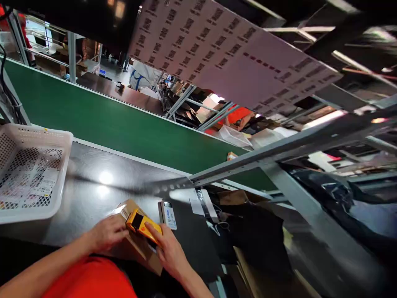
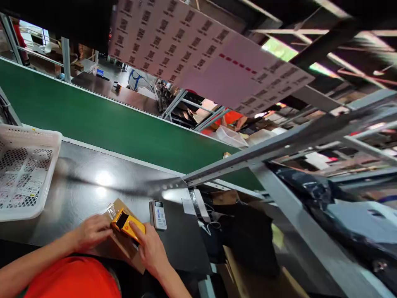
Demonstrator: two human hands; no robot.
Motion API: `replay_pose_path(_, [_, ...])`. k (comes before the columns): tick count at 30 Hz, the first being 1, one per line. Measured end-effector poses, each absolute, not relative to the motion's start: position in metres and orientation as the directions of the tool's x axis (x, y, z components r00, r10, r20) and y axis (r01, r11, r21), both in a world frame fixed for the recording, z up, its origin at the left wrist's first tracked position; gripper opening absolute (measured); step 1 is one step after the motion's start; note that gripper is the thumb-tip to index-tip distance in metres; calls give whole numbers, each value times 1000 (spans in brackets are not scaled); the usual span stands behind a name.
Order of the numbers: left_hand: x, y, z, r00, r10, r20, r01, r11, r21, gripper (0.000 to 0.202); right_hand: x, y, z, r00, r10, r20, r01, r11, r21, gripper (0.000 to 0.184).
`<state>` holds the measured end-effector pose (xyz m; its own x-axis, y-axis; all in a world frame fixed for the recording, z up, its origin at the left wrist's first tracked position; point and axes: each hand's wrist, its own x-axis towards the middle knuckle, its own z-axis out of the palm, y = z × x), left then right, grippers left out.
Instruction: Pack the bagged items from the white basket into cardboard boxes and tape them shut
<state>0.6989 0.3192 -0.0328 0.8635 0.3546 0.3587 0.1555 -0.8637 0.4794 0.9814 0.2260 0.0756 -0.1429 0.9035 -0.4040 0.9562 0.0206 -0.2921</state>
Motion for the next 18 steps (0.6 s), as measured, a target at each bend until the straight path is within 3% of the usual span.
replay_pose_path(2, [683, 348, -17, 910, 326, 256, 188, -875, 446, 78, 977, 227, 75, -107, 915, -390, 966, 3, -258, 88])
replay_pose_path(4, [681, 377, -7, 958, 244, 149, 163, -894, 416, 112, 975, 227, 75, -72, 926, -370, 971, -20, -239, 88])
replay_pose_path(8, [706, 415, -10, 984, 179, -23, 171, -881, 442, 120, 978, 222, 68, -130, 952, -277, 955, 45, -293, 83])
replay_pose_path(11, [729, 425, -24, 981, 159, -110, 191, -876, 442, 154, 983, 214, 60, -197, 970, -143, 935, 143, -323, 79])
replay_pose_path(13, [740, 426, -29, 980, 103, -168, 168, -883, 439, 163, 984, 213, 59, -216, 970, -111, 932, 170, -321, 78])
replay_pose_path(18, [744, 423, -19, 976, 114, -184, 187, -872, 451, 147, 976, 227, 92, -166, 909, -383, 952, 46, -302, 65])
